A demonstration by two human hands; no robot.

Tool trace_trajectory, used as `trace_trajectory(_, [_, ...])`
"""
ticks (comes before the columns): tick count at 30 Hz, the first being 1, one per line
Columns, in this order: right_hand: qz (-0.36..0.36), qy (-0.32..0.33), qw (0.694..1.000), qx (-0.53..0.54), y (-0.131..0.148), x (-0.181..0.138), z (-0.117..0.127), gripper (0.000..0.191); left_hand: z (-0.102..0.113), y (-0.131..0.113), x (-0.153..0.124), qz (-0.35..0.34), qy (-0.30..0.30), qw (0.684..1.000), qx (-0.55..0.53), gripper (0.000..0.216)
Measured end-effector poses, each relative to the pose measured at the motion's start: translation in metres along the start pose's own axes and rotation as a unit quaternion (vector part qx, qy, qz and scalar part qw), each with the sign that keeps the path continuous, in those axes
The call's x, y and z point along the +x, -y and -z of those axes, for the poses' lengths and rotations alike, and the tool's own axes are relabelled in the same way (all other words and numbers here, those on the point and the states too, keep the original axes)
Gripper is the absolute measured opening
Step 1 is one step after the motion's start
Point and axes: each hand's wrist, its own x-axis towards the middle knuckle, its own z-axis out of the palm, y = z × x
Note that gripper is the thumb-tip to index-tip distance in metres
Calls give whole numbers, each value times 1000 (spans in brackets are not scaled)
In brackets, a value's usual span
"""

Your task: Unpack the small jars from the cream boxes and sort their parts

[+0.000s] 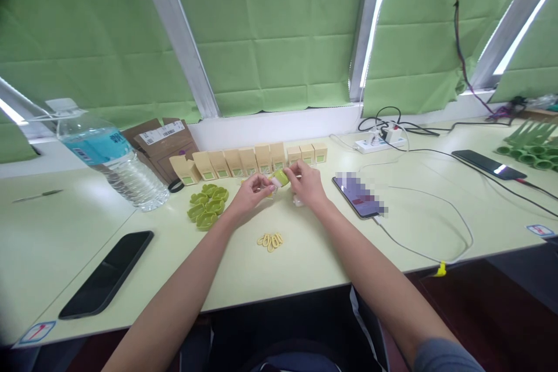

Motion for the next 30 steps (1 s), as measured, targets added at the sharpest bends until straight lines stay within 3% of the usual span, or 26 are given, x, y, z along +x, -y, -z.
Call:
trace_trajectory(5, [-1,7,1000,4,0,0,0,31,13,4,10,-22,-55,998,35,34])
trace_trajectory(10, [-8,30,999,8,-3,-2,-3,28,31,13,20,-11,-148,986,74,34])
trace_trajectory(17, [-6,54,998,15,-2,-5,-8,27,61,15,18,-10,-254,934,249,27])
trace_trajectory(24, [-6,60,998,21,-4,-5,-8,24,79,15,15,-8,-307,890,338,15])
trace_trajectory(30, [-9,63,998,30,-3,-5,-9,25,91,20,12,7,-286,872,398,13])
